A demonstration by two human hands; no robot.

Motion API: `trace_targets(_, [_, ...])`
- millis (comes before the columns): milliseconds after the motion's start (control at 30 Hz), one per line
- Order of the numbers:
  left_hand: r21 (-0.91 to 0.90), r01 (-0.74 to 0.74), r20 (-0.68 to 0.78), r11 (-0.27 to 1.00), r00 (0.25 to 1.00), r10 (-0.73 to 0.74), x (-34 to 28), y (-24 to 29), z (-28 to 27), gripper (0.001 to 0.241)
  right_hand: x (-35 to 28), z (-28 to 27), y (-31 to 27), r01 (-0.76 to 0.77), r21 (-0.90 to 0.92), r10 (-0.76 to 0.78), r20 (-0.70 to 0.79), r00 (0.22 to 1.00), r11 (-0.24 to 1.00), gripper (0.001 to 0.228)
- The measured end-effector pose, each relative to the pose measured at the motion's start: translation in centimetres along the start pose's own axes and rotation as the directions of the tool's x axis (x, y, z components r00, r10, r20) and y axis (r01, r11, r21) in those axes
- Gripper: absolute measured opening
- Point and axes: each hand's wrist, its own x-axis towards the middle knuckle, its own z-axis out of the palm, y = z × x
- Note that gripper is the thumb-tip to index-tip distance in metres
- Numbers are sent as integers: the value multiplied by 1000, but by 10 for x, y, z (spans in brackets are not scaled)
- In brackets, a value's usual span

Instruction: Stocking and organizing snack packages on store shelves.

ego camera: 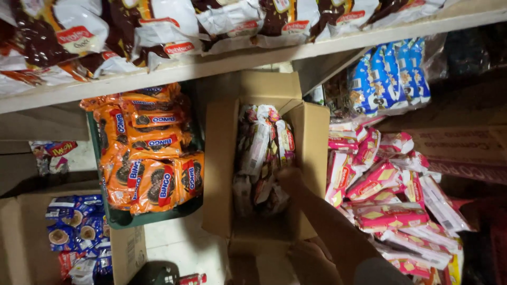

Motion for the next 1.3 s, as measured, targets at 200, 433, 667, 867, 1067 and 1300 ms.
trace_targets(200, [-203,-5,50,979,999,16,56,-1,10,70,-15,-30,5,-86,47,77,165,983,995,20])
trace_targets(433, [-457,-66,66,887,992,108,125,87,43,64,-29,-184,-31,-211,141,171,249,953,967,29])
trace_targets(667, [-601,359,190,714,932,-309,73,254,65,64,-109,-246,-86,63,180,-98,195,976,982,42])
trace_targets(867, [184,-913,181,364,396,900,7,289,37,77,-161,-379,-210,529,-160,-502,183,845,833,7])
trace_targets(1067, [-593,-323,95,737,882,463,-23,355,28,60,-157,-414,-219,675,361,-601,-308,738,643,15])
trace_targets(1300, [-539,-439,221,719,750,623,-126,470,19,56,-128,-538,-183,671,271,-435,-585,684,691,31])
